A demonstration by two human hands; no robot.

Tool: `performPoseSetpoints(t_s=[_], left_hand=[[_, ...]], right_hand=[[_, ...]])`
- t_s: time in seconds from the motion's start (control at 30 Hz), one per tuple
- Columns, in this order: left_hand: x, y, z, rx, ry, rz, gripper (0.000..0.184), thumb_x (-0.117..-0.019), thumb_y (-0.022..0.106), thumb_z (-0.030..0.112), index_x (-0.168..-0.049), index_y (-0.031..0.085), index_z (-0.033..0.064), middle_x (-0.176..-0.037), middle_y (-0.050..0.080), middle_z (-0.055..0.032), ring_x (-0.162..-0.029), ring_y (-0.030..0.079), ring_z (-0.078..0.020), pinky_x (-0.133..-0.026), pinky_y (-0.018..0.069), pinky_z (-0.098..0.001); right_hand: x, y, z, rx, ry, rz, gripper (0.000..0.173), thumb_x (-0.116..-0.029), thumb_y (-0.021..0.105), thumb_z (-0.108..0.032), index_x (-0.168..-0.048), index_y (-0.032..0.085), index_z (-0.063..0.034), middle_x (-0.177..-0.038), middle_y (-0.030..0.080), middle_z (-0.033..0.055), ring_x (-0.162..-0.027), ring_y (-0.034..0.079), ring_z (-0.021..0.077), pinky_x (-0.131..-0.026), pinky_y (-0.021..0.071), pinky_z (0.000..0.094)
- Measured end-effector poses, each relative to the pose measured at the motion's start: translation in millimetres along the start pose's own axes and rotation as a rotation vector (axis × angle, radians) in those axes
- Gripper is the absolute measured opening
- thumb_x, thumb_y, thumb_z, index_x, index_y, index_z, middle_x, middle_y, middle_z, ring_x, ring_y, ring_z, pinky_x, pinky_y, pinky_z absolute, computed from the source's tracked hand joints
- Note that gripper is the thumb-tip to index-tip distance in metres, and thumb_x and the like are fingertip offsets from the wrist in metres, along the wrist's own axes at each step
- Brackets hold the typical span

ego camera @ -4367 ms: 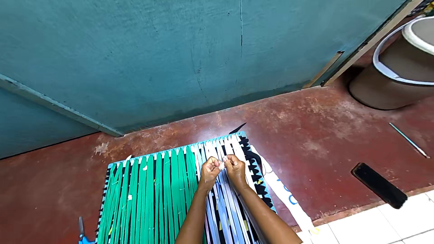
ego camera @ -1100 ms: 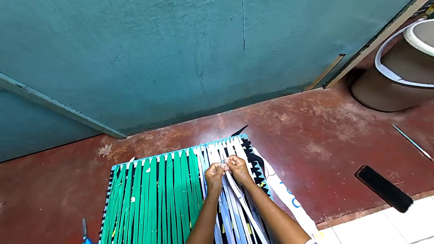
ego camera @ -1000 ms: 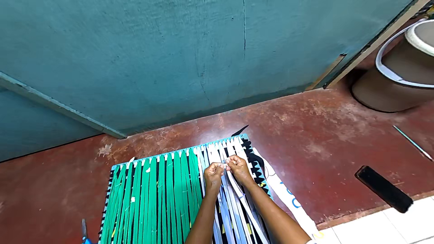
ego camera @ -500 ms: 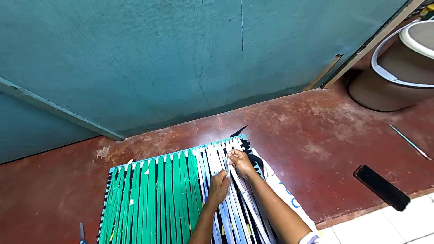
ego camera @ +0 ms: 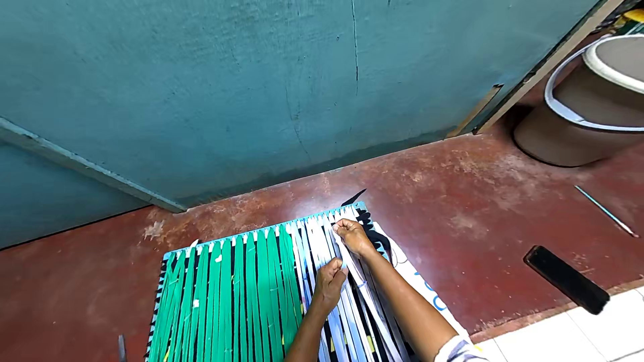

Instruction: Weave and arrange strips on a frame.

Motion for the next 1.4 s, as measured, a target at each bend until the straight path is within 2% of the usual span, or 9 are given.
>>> performPoseSetpoints(t_s=[0.4,0.5,0.53,0.6,0.7,0.83,1.07,1.23,1.4], left_hand=[[12.4,33.1,26.2,-0.091,0.241,-0.419,0.022,-0.0965,0.048,0.009,-0.075,0.052,0.0043,-0.059,0.035,0.0066,-0.053,0.034,-0.0007,-0.053,0.0294,-0.0194],[6.3,31.5,18.1,-0.204,0.228,-0.22,0.018,-0.096,0.053,0.009,-0.082,0.06,-0.0008,-0.062,0.046,0.0001,-0.056,0.045,-0.0068,-0.056,0.0393,-0.0247],[5.8,25.0,15.6,-0.266,0.244,-0.068,0.018,-0.0947,0.055,0.007,-0.09,0.067,-0.0054,-0.07,0.059,-0.0084,-0.063,0.057,-0.0148,-0.063,0.0489,-0.0325],[6.1,9.4,5.1,-0.457,0.339,0.238,0.022,-0.0916,0.058,0.006,-0.101,0.073,-0.0052,-0.094,0.072,-0.0169,-0.085,0.07,-0.0293,-0.08,0.0576,-0.0451],[6.5,-8.5,-20.4,-0.723,0.43,0.51,0.029,-0.0884,0.056,0.015,-0.102,0.075,-0.0002,-0.112,0.071,-0.0195,-0.107,0.066,-0.0437,-0.087,0.0504,-0.0602],[9.9,-16.1,-49.5,-0.896,0.384,0.561,0.031,-0.0901,0.054,0.02,-0.105,0.076,0.0033,-0.126,0.068,-0.0211,-0.123,0.059,-0.0488,-0.093,0.0429,-0.0674],[4.3,-17.3,-82.8,-0.911,0.378,0.602,0.035,-0.0937,0.049,0.026,-0.102,0.077,0.0061,-0.124,0.07,-0.0174,-0.122,0.061,-0.0435,-0.095,0.0424,-0.0639],[1.1,-17.8,-95.2,-0.907,0.386,0.612,0.036,-0.0954,0.045,0.026,-0.1,0.077,0.0077,-0.124,0.07,-0.0169,-0.122,0.061,-0.0413,-0.097,0.0407,-0.0622],[-0.2,-17.9,-98.9,-0.939,0.391,0.626,0.038,-0.0968,0.044,0.028,-0.101,0.076,0.0097,-0.124,0.07,-0.0154,-0.124,0.06,-0.0401,-0.099,0.0406,-0.0592]], right_hand=[[-9.2,-8.6,-5.6,0.228,-0.019,0.076,0.016,-0.1023,0.056,-0.005,-0.092,0.064,0.0054,-0.078,0.055,0.0067,-0.073,0.05,0.0125,-0.072,0.0435,0.0315],[-14.7,-27.0,-4.6,0.3,-0.104,0.125,0.017,-0.1014,0.057,-0.006,-0.094,0.065,0.0071,-0.078,0.057,0.0089,-0.072,0.052,0.0139,-0.072,0.0457,0.032],[-18.5,-36.0,-4.8,0.329,-0.129,0.136,0.018,-0.1011,0.058,-0.007,-0.097,0.067,0.0079,-0.081,0.062,0.0123,-0.076,0.057,0.017,-0.076,0.0485,0.035],[-27.6,-55.7,-7.0,0.378,-0.159,0.17,0.019,-0.1005,0.059,-0.009,-0.101,0.07,0.0074,-0.087,0.068,0.0165,-0.082,0.063,0.0221,-0.081,0.0518,0.0404],[-43.2,-85.2,-10.4,0.458,-0.121,0.228,0.021,-0.1018,0.059,-0.013,-0.104,0.071,0.0051,-0.094,0.07,0.0186,-0.09,0.066,0.0276,-0.088,0.0513,0.0474],[-63.9,-105.4,-10.2,0.544,-0.057,0.215,0.024,-0.1032,0.058,-0.014,-0.108,0.07,0.0053,-0.102,0.07,0.0213,-0.099,0.066,0.0319,-0.094,0.0489,0.0503],[-89.1,-103.1,-5.4,0.608,0.038,0.078,0.022,-0.1024,0.059,-0.015,-0.103,0.069,0.0055,-0.105,0.067,0.0221,-0.103,0.063,0.0324,-0.095,0.0472,0.0504],[-92.1,-100.2,-1.2,0.35,-0.01,0.075,0.016,-0.1007,0.063,-0.009,-0.1,0.067,0.0067,-0.092,0.063,0.0136,-0.084,0.057,0.0155,-0.082,0.0475,0.034],[-99.9,-97.0,7.1,0.47,0.036,0.066,0.018,-0.1007,0.063,-0.01,-0.1,0.068,0.0064,-0.097,0.065,0.0178,-0.091,0.06,0.0228,-0.088,0.0473,0.0412]])
Point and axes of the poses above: each hand's wrist, its own x-axis away from the middle knuckle, its own y-axis out of the palm, z = x × y, the point moved 6 cm from there along -x, towards the middle knuckle
